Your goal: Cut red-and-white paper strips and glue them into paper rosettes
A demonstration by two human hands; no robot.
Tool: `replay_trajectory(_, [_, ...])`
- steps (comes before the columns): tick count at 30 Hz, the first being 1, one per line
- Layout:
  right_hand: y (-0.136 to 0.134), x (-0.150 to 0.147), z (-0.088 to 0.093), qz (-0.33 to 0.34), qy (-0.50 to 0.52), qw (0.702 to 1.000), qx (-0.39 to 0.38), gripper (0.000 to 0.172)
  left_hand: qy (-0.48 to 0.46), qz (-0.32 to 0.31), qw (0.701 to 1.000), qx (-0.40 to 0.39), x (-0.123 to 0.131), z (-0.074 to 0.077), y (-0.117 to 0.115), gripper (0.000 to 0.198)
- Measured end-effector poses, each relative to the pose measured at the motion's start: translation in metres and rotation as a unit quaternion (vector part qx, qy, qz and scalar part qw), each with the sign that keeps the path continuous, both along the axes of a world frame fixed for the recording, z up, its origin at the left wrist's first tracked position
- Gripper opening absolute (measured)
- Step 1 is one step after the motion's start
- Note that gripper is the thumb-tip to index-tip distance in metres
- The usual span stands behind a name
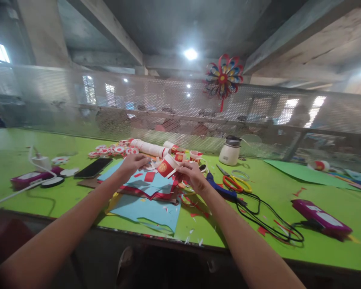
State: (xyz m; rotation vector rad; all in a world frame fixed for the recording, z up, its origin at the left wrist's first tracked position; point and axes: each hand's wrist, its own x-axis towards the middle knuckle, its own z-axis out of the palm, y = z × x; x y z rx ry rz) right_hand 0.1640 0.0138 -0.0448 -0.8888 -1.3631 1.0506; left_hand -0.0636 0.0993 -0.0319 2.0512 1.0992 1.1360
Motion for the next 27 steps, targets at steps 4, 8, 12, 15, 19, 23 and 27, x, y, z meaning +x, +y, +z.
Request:
replay_trajectory(4, [0.001, 0.002, 0.0, -0.025, -0.011, 0.999, 0.026, 0.014, -0.049, -0.1, 0.992, -0.064, 0.006, 0.016, -0.023, 0.038])
replay_trajectory(8, [0.005, 0.004, -0.002, -0.057, -0.014, 0.997, 0.045, 0.011, -0.008, -0.133, 0.984, -0.12, 0.016, 0.02, -0.043, 0.031])
replay_trajectory(12, [0.01, 0.005, -0.005, -0.066, -0.021, 0.996, 0.051, 0.012, -0.085, -0.156, 0.969, -0.172, 0.03, 0.014, -0.055, 0.023])
replay_trajectory(15, [0.013, 0.004, -0.009, -0.064, -0.026, 0.996, 0.054, 0.014, -0.179, -0.163, 0.946, -0.216, 0.042, 0.011, -0.061, 0.015])
replay_trajectory(19, [0.017, 0.002, -0.013, -0.063, -0.024, 0.996, 0.06, 0.012, -0.312, -0.196, 0.887, -0.278, 0.058, 0.01, -0.067, 0.016])
replay_trajectory(23, [0.017, 0.002, -0.014, -0.072, -0.012, 0.996, 0.059, 0.015, -0.387, -0.194, 0.852, -0.294, 0.068, 0.011, -0.069, 0.018])
replay_trajectory(27, [0.018, 0.0, -0.016, -0.072, -0.02, 0.996, 0.052, 0.023, -0.4, -0.156, 0.865, -0.261, 0.073, 0.005, -0.068, 0.017])
